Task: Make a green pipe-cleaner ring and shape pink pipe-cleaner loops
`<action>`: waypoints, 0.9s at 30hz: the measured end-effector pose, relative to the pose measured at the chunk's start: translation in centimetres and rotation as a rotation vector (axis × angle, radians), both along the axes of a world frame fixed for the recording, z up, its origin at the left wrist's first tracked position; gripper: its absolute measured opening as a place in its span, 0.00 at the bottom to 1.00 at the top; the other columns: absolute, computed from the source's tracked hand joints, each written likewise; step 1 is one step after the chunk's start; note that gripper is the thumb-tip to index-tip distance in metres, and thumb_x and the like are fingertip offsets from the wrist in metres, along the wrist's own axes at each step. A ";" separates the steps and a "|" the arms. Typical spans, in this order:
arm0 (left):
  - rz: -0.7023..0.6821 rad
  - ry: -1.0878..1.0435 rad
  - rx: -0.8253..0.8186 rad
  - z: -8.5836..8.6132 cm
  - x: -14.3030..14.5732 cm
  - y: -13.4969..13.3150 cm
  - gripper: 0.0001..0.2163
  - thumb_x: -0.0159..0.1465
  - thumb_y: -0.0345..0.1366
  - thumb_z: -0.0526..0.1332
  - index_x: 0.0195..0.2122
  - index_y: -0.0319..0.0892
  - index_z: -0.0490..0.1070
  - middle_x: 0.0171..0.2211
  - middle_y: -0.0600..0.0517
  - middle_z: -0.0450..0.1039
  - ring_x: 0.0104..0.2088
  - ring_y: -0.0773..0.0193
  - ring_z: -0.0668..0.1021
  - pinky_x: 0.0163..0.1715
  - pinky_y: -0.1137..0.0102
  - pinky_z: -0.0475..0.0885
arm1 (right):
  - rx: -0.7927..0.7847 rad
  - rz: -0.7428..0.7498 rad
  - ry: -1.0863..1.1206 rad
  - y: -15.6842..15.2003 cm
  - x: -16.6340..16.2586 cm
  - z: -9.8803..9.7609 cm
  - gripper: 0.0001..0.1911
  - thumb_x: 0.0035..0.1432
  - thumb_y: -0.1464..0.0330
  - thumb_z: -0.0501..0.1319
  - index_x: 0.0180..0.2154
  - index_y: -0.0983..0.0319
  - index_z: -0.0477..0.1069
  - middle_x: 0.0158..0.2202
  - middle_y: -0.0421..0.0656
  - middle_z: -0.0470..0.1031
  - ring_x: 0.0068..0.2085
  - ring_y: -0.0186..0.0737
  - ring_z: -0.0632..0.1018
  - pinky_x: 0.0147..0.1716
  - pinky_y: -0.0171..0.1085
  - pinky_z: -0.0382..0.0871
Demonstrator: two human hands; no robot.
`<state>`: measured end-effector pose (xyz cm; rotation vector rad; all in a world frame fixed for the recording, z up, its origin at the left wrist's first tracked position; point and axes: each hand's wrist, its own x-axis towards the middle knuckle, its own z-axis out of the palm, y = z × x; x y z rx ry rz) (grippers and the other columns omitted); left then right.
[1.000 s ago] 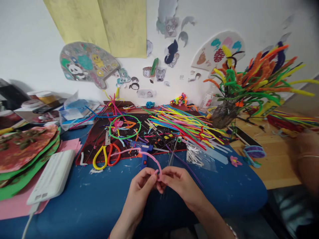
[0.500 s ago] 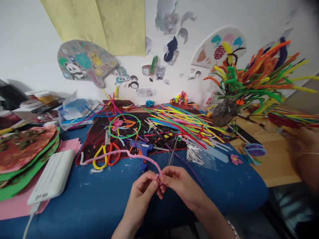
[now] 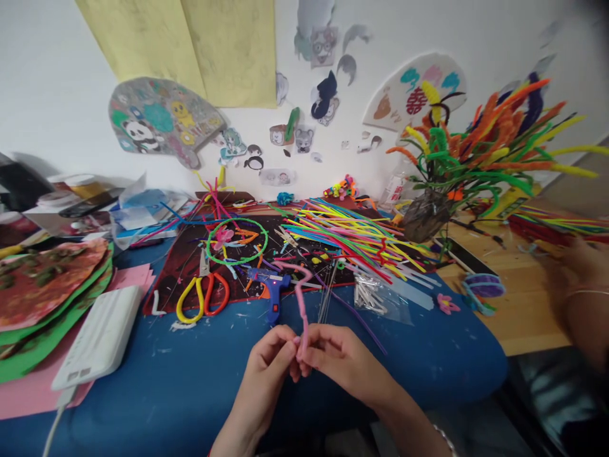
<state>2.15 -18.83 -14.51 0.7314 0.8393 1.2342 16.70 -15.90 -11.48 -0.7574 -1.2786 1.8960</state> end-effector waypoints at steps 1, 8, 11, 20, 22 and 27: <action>-0.003 0.003 -0.006 0.0 0.0 0.0 0.11 0.59 0.40 0.66 0.29 0.38 0.70 0.20 0.55 0.68 0.21 0.72 0.69 0.23 0.76 0.62 | 0.023 0.003 -0.004 -0.1 0.0 0.0 0.14 0.54 0.60 0.66 0.29 0.65 0.71 0.25 0.39 0.71 0.30 0.34 0.74 0.35 0.36 0.67; -0.133 -0.011 -0.032 0.7 -0.5 0.0 0.12 0.57 0.41 0.66 0.27 0.36 0.71 0.20 0.56 0.64 0.20 0.74 0.63 0.21 0.76 0.58 | 0.091 0.091 -0.146 0.3 0.9 0.4 0.14 0.55 0.58 0.64 0.29 0.63 0.68 0.23 0.36 0.66 0.27 0.32 0.68 0.32 0.34 0.63; -0.107 0.102 -0.002 1.2 -0.8 -0.3 0.12 0.58 0.41 0.66 0.27 0.37 0.71 0.23 0.55 0.64 0.21 0.74 0.64 0.22 0.76 0.58 | 0.113 0.091 -0.221 0.4 1.2 0.6 0.13 0.55 0.59 0.63 0.30 0.63 0.69 0.26 0.37 0.68 0.29 0.32 0.68 0.31 0.33 0.61; -0.061 0.346 0.031 1.5 -0.6 0.1 0.14 0.58 0.45 0.63 0.27 0.38 0.69 0.23 0.55 0.64 0.21 0.72 0.64 0.21 0.76 0.60 | 0.200 0.172 -0.391 1.1 1.6 0.4 0.10 0.57 0.62 0.60 0.31 0.63 0.70 0.27 0.38 0.69 0.29 0.32 0.67 0.30 0.33 0.60; -0.036 0.411 0.050 1.4 -0.7 0.0 0.13 0.58 0.45 0.63 0.28 0.39 0.69 0.24 0.54 0.66 0.20 0.71 0.65 0.20 0.75 0.61 | 0.185 0.242 -0.399 1.8 1.8 0.7 0.09 0.57 0.63 0.60 0.31 0.63 0.70 0.27 0.38 0.68 0.29 0.32 0.67 0.30 0.33 0.61; 0.280 0.854 0.415 1.7 -1.6 -1.8 0.08 0.56 0.32 0.66 0.23 0.43 0.68 0.21 0.54 0.67 0.24 0.66 0.69 0.25 0.73 0.64 | 0.236 0.408 -0.480 3.5 2.5 2.6 0.06 0.57 0.68 0.55 0.33 0.63 0.68 0.31 0.42 0.73 0.32 0.36 0.73 0.35 0.37 0.67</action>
